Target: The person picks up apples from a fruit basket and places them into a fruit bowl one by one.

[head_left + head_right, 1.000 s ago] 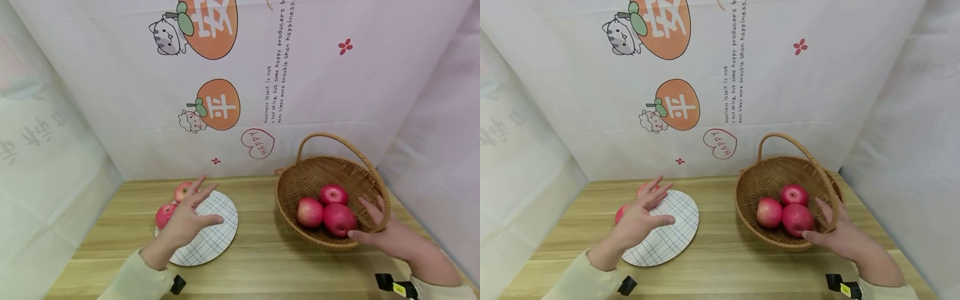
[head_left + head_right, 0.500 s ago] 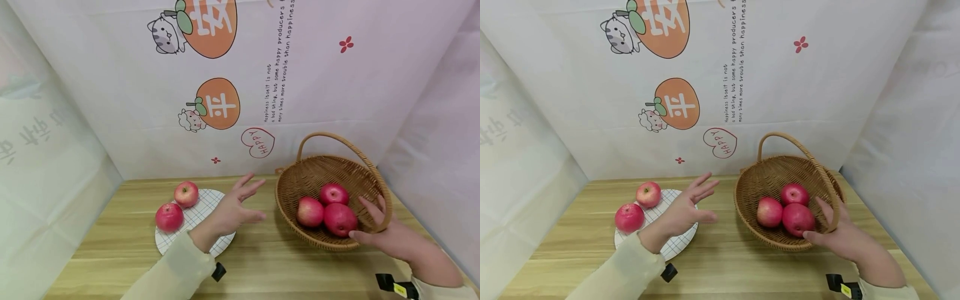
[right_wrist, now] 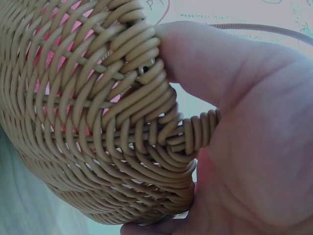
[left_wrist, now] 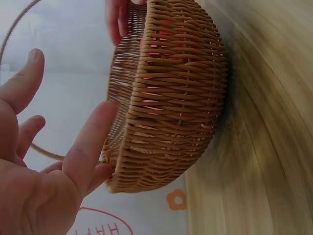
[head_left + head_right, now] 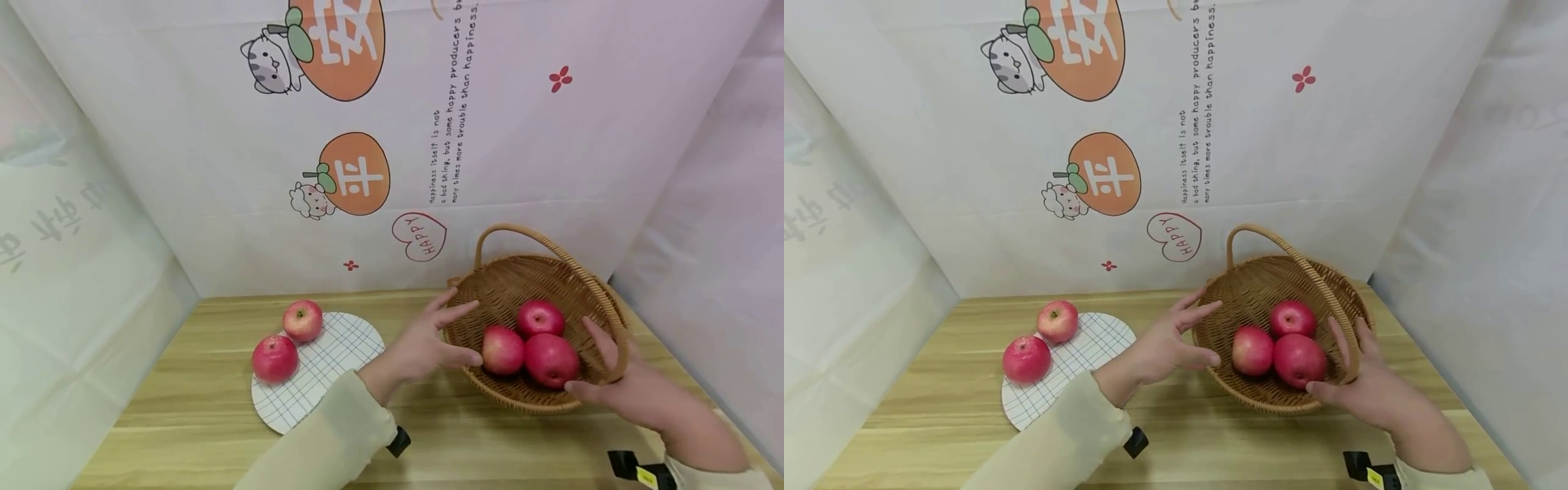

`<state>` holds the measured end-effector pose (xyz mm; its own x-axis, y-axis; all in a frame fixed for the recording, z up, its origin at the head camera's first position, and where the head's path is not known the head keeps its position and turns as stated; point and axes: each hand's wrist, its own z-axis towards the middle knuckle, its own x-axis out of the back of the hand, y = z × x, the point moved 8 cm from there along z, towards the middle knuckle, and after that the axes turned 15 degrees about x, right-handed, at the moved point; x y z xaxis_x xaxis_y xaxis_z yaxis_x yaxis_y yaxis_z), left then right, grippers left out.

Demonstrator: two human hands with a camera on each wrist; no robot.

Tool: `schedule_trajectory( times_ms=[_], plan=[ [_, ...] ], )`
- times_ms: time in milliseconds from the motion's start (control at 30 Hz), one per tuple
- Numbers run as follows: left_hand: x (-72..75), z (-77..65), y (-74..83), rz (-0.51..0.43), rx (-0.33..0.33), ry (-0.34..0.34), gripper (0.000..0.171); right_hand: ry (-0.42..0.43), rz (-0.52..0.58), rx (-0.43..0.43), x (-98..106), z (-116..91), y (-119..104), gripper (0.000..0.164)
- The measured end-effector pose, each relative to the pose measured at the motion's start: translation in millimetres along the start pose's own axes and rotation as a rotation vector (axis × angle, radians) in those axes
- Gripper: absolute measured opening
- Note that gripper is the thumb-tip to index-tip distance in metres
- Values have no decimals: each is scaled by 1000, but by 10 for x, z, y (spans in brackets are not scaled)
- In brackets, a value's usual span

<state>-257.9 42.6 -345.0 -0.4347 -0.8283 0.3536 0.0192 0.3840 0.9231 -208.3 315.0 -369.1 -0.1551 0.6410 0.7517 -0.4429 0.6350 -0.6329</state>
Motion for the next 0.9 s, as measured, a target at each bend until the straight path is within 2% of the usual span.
schedule_trajectory(
  times_ms=[67,200,333,600,900],
  plan=[
    [-48,47,-22,-18,37,-3,81,7,-5,6,-6,-1,-11,113],
    [-160,134,-77,-155,110,-55,80,16,7,12,-10,-5,-38,113],
    [-260,189,-105,-196,147,-86,77,8,-30,14,-11,-10,-78,114],
    [-374,264,-132,-89,193,-36,73,0,-137,29,-12,-14,-138,117],
    [-410,380,-154,63,205,6,74,0,-125,-1,-13,-2,-147,117]
  ],
)
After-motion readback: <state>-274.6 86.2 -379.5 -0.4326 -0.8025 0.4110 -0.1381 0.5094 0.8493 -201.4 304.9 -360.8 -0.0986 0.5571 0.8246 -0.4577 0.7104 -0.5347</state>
